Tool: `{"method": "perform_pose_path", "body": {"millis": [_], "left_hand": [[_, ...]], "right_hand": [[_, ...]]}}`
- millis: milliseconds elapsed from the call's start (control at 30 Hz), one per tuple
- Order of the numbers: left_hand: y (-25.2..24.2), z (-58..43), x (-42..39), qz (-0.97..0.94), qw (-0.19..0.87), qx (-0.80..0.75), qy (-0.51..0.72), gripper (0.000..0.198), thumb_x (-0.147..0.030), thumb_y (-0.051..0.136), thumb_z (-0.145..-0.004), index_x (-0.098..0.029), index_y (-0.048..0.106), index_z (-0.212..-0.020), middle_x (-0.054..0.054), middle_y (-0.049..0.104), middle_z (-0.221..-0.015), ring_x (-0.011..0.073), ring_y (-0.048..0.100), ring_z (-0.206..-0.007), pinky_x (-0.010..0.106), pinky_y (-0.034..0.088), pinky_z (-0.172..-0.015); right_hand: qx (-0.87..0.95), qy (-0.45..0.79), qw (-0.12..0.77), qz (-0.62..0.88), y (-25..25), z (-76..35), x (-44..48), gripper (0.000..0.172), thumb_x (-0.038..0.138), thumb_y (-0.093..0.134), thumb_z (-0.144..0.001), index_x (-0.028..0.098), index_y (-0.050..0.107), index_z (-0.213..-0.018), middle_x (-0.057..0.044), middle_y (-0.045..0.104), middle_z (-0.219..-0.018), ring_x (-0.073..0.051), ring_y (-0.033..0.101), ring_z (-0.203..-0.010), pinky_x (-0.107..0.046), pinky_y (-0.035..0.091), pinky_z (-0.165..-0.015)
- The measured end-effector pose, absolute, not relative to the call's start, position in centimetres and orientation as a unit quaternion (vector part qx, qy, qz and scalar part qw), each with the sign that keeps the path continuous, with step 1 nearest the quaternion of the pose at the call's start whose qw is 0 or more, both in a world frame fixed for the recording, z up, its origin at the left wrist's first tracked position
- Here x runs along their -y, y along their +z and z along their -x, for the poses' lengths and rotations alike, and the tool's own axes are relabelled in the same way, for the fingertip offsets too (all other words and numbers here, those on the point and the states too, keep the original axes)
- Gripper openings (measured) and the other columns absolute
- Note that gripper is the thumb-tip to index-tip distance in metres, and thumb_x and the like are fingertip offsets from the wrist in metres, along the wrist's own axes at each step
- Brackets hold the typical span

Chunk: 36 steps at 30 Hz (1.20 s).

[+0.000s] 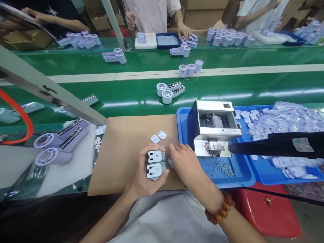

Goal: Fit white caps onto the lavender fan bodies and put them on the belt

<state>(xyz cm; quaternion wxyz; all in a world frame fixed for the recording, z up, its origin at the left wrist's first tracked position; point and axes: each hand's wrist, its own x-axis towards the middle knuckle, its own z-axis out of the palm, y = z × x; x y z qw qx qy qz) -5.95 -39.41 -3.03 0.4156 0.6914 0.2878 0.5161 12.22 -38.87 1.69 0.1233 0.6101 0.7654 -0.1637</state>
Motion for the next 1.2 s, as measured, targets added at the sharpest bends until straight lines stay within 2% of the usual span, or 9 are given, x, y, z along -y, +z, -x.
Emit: {"method": "perform_pose_path", "body": {"millis": [100,200,433,533,633,733,933,1067,1200], "left_hand": [[-3.0,6.0,39.6,-0.694,0.411,-0.296,0.511,0.075,-0.012,0.076,-0.087,-0.033,0.044,-0.152,0.006,0.062,-0.131,0.0231,0.068,-0.115,0.043,0.060,-0.104],[-3.4,6.1,39.6,-0.704,0.404,-0.298,0.503,0.079,-0.010,0.077,-0.081,-0.032,0.045,-0.150,0.006,0.062,-0.128,0.0234,0.067,-0.113,0.041,0.060,-0.101],[-4.4,5.9,39.8,-0.693,0.390,-0.274,0.542,0.087,-0.008,0.075,-0.075,-0.032,0.044,-0.153,0.006,0.061,-0.128,0.0235,0.065,-0.111,0.041,0.059,-0.098],[-4.0,6.1,40.4,-0.687,0.391,-0.262,0.553,0.087,-0.006,0.076,-0.075,-0.031,0.046,-0.153,0.008,0.062,-0.133,0.0259,0.067,-0.118,0.043,0.060,-0.100],[-3.4,6.3,41.3,-0.680,0.391,-0.261,0.563,0.086,-0.008,0.077,-0.078,-0.030,0.046,-0.155,0.010,0.062,-0.135,0.0276,0.068,-0.123,0.045,0.062,-0.103],[-3.3,5.8,41.8,-0.679,0.389,-0.262,0.565,0.088,-0.010,0.078,-0.077,-0.029,0.046,-0.156,0.010,0.063,-0.134,0.0276,0.069,-0.123,0.044,0.063,-0.101],[-4.2,3.8,41.8,-0.701,0.372,-0.247,0.556,0.092,-0.016,0.086,-0.075,-0.031,0.047,-0.157,0.009,0.069,-0.132,0.0301,0.073,-0.119,0.049,0.062,-0.102],[-4.5,3.2,41.3,-0.701,0.369,-0.245,0.559,0.093,-0.018,0.086,-0.075,-0.030,0.045,-0.159,0.010,0.068,-0.134,0.0309,0.073,-0.121,0.049,0.062,-0.102],[-4.5,3.1,40.7,-0.710,0.370,-0.238,0.550,0.094,-0.018,0.088,-0.075,-0.030,0.046,-0.159,0.012,0.066,-0.143,0.0343,0.071,-0.134,0.053,0.062,-0.109]], "right_hand": [[-0.752,-0.171,0.114,-0.626,1.8,-12.5,39.0,0.016,0.002,0.069,-0.120,0.009,0.075,-0.133,-0.007,0.064,-0.116,-0.025,0.065,-0.117,-0.038,0.056,-0.107],[-0.764,-0.181,0.083,-0.614,0.9,-13.2,39.4,0.002,0.005,0.075,-0.117,0.007,0.076,-0.118,-0.009,0.061,-0.113,-0.025,0.063,-0.108,-0.034,0.055,-0.096],[-0.802,-0.199,-0.107,-0.553,-3.1,-13.2,42.7,0.026,-0.014,0.054,-0.093,0.008,0.066,-0.093,-0.006,0.059,-0.092,-0.019,0.054,-0.083,-0.025,0.037,-0.073],[-0.781,-0.221,-0.234,-0.535,-2.9,-13.1,44.0,0.019,-0.004,0.053,-0.099,0.012,0.064,-0.099,-0.005,0.061,-0.092,-0.018,0.056,-0.075,-0.027,0.034,-0.063],[-0.722,-0.284,-0.354,-0.522,-1.4,-13.3,44.5,0.007,0.014,0.054,-0.121,0.018,0.056,-0.115,0.002,0.066,-0.099,-0.011,0.061,-0.074,-0.021,0.045,-0.063],[-0.632,-0.362,-0.434,-0.530,0.3,-13.4,45.1,0.023,0.025,0.058,-0.128,0.019,0.045,-0.110,0.003,0.062,-0.097,-0.009,0.059,-0.081,-0.012,0.049,-0.071],[-0.432,-0.506,-0.477,-0.574,3.5,-13.0,46.5,0.047,0.039,0.085,-0.109,0.017,0.043,-0.108,-0.002,0.043,-0.099,-0.011,0.039,-0.080,-0.012,0.037,-0.068],[-0.294,-0.636,-0.501,-0.508,4.5,-13.8,46.9,0.068,0.056,0.104,-0.097,0.015,0.051,-0.103,-0.004,0.043,-0.104,-0.009,0.035,-0.075,-0.013,0.035,-0.063],[-0.379,-0.573,-0.526,-0.501,4.6,-14.6,46.6,0.036,0.048,0.092,-0.115,0.023,0.067,-0.118,-0.004,0.053,-0.109,-0.006,0.047,-0.064,-0.014,0.047,-0.055]]}}
